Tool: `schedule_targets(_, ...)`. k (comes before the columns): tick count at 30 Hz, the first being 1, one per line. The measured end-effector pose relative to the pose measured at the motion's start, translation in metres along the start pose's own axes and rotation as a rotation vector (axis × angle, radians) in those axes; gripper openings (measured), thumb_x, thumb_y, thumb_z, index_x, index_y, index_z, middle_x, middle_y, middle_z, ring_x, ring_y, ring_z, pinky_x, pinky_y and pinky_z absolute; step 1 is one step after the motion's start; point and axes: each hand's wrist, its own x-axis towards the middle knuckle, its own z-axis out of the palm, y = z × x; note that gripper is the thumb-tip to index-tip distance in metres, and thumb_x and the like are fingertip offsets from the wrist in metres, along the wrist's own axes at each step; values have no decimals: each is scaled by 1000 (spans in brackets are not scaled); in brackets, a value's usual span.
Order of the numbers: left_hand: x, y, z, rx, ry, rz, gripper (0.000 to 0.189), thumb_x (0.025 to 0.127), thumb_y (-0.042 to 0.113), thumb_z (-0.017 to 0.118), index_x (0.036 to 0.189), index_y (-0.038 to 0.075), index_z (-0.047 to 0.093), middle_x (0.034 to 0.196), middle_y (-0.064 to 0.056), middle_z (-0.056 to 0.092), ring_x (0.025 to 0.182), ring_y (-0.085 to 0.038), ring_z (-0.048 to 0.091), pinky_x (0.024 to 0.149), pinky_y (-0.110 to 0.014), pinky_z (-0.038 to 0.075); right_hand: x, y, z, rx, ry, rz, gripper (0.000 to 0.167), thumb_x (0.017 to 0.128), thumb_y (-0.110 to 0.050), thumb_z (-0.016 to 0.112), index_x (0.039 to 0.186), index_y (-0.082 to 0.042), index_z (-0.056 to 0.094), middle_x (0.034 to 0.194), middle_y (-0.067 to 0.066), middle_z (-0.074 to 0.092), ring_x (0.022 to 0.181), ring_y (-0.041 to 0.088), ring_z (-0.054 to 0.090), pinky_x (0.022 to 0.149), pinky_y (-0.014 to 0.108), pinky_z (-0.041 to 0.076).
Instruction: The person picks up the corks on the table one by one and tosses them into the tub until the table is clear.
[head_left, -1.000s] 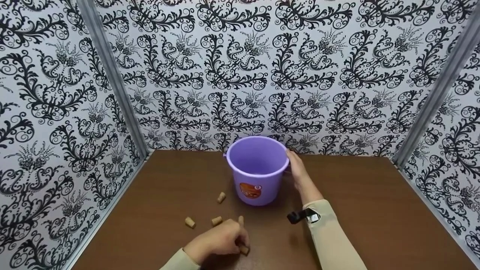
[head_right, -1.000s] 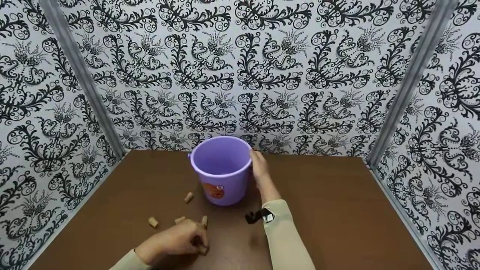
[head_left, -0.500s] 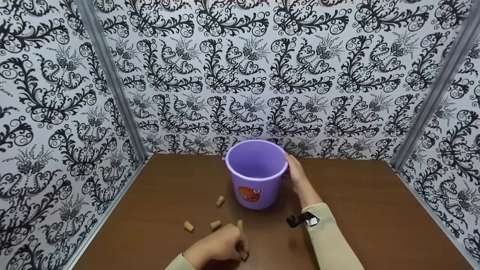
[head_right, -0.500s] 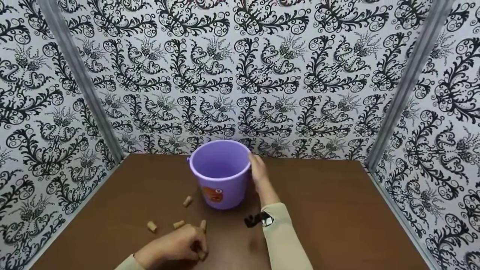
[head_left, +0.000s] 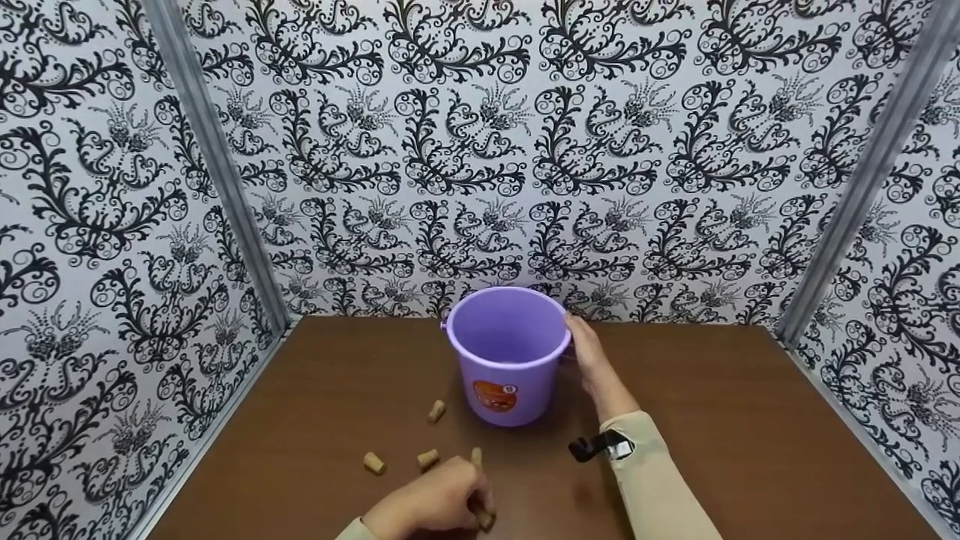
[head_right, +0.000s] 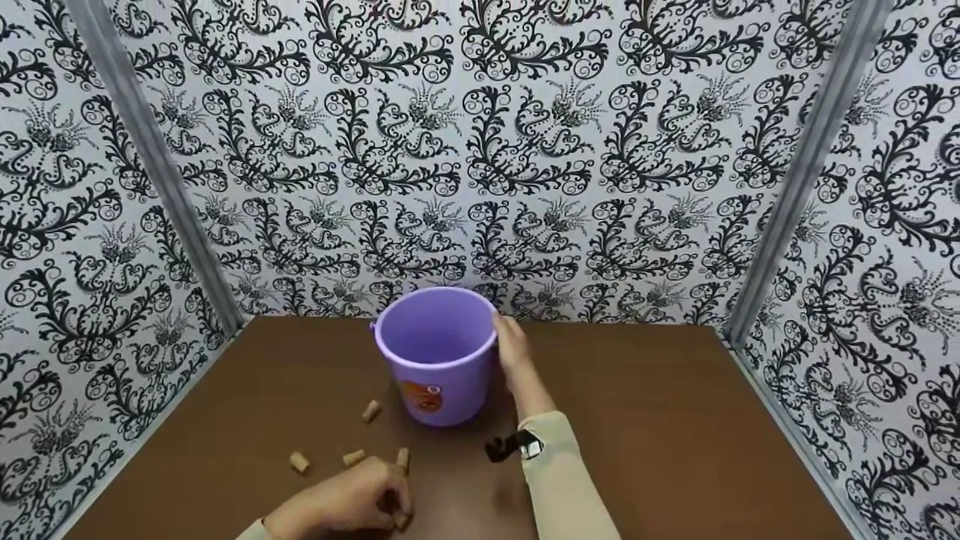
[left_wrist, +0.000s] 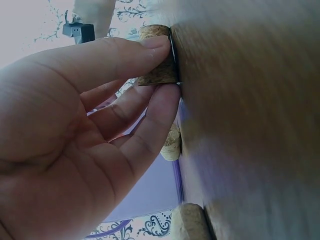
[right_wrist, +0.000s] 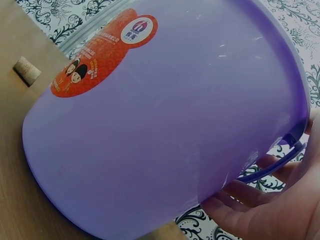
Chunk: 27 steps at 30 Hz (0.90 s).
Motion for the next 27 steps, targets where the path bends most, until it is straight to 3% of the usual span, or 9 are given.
schedule_targets(4,-3,0,0,-16,12,23,22,71,0,84,82,19,80,81,17,74,71,12,54,65,-2,42,-3,0,2,-2,3,-7,52,116,-32,35,144,9,52,140,35,56,130,42,54,109,42,41)
schedule_targets(7,-7,1,0,-60,14,30,17,78,3,82,84,19,81,81,17,75,71,12,55,65,-3,45,-4,1,3,6,2,-15,52,116,-31,35,144,9,52,140,35,57,132,42,53,112,43,40)
schedule_targets(11,-10,2,1,-143,-6,14,10,87,7,80,86,17,82,83,15,77,73,13,58,68,-6,51,-6,2,4,27,0,-30,52,116,-29,35,145,10,52,140,35,57,133,43,53,116,47,37)
schedule_targets(15,-11,2,-1,-180,-30,-15,9,89,8,79,89,17,83,86,15,77,76,11,61,69,-8,52,-7,2,5,28,-3,-43,51,115,-27,36,144,12,52,141,37,56,136,45,51,121,50,34)
schedule_targets(21,-7,6,-4,-135,7,-17,9,86,9,80,87,18,82,83,16,76,75,11,60,67,-7,49,-3,2,2,31,-14,-33,50,115,-21,34,143,18,48,142,42,52,138,51,47,123,54,31)
schedule_targets(27,3,8,-19,-16,130,58,13,83,5,80,85,18,80,83,12,74,78,7,59,70,-5,45,-1,3,-1,30,1,-41,52,115,-25,37,144,16,50,142,40,53,137,49,49,122,53,32)
